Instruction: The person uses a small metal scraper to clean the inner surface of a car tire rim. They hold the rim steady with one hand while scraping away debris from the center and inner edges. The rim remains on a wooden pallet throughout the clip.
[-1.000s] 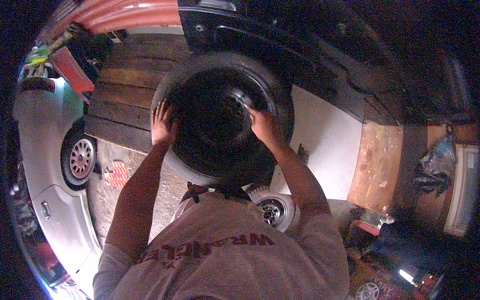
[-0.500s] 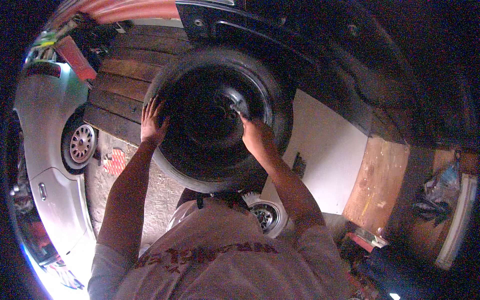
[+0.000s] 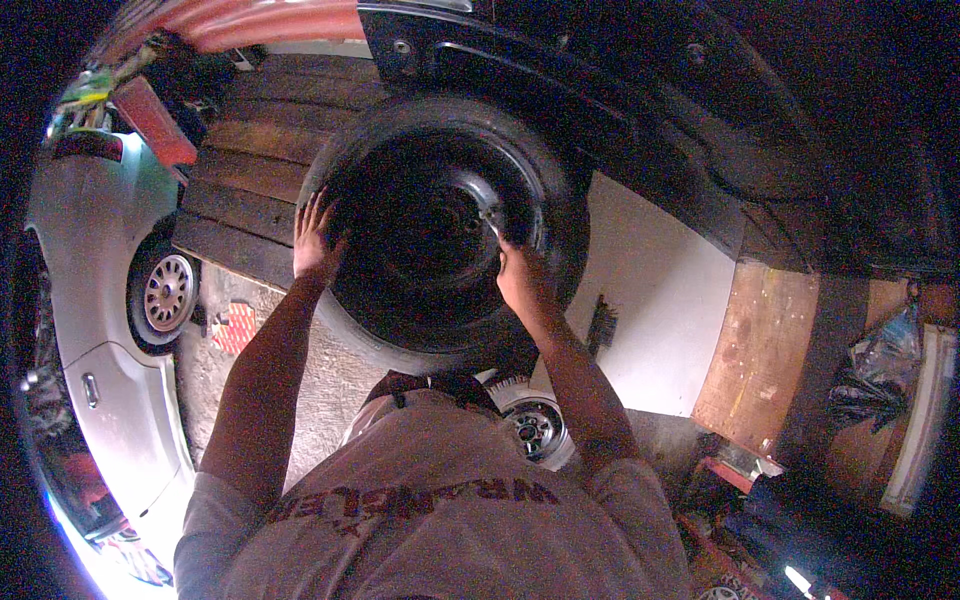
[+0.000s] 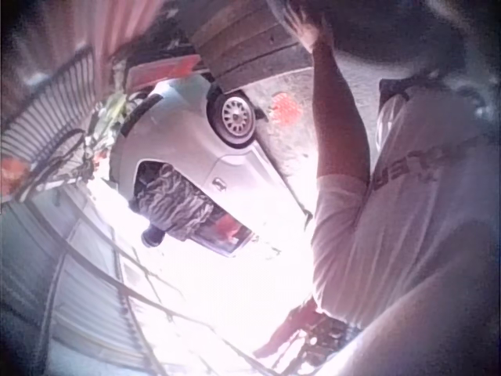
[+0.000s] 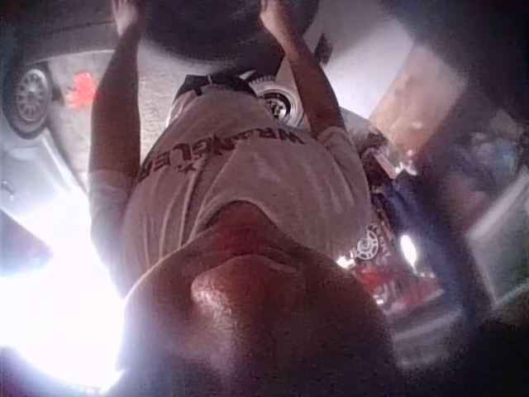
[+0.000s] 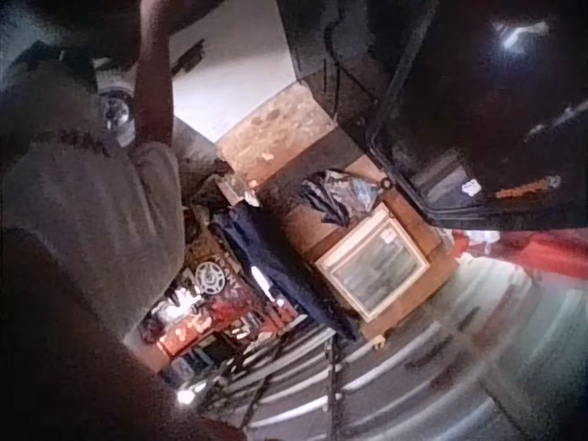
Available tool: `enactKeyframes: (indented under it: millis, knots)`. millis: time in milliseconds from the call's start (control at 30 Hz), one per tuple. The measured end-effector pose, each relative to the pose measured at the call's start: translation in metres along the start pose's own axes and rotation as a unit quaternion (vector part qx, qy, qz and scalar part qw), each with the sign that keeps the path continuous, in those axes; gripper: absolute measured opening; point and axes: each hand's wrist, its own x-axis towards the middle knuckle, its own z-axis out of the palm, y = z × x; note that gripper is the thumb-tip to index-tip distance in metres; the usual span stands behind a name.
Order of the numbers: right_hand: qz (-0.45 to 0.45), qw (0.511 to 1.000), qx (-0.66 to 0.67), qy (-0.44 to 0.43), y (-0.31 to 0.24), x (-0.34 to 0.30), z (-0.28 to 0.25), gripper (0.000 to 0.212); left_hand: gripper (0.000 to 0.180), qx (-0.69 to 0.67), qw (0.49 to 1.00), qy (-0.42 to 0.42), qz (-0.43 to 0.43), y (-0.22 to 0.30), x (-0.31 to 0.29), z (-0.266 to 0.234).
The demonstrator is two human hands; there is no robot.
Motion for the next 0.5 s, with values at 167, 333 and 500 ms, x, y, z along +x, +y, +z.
enactKeyframes:
  millis: [167,333,500]
  knots:
    - [-0.019,0.996,-0.093,0.002,-0.018,-0.024,0.027,0.038,0.060,0.001,1.000,0.011,0.006,-0.004,-0.002,0.005]
    - [0.028,0.999,-0.001,-0.036,-0.046,-0.058,0.030,0.036,0.059,0.004,1.000,0.012,0.006,-0.008,-0.005,0.007]
    - [0.059,0.997,0.023,0.050,-0.025,-0.013,0.030,0.036,0.059,-0.009,1.000,0.010,0.012,-0.002,0.000,0.007]
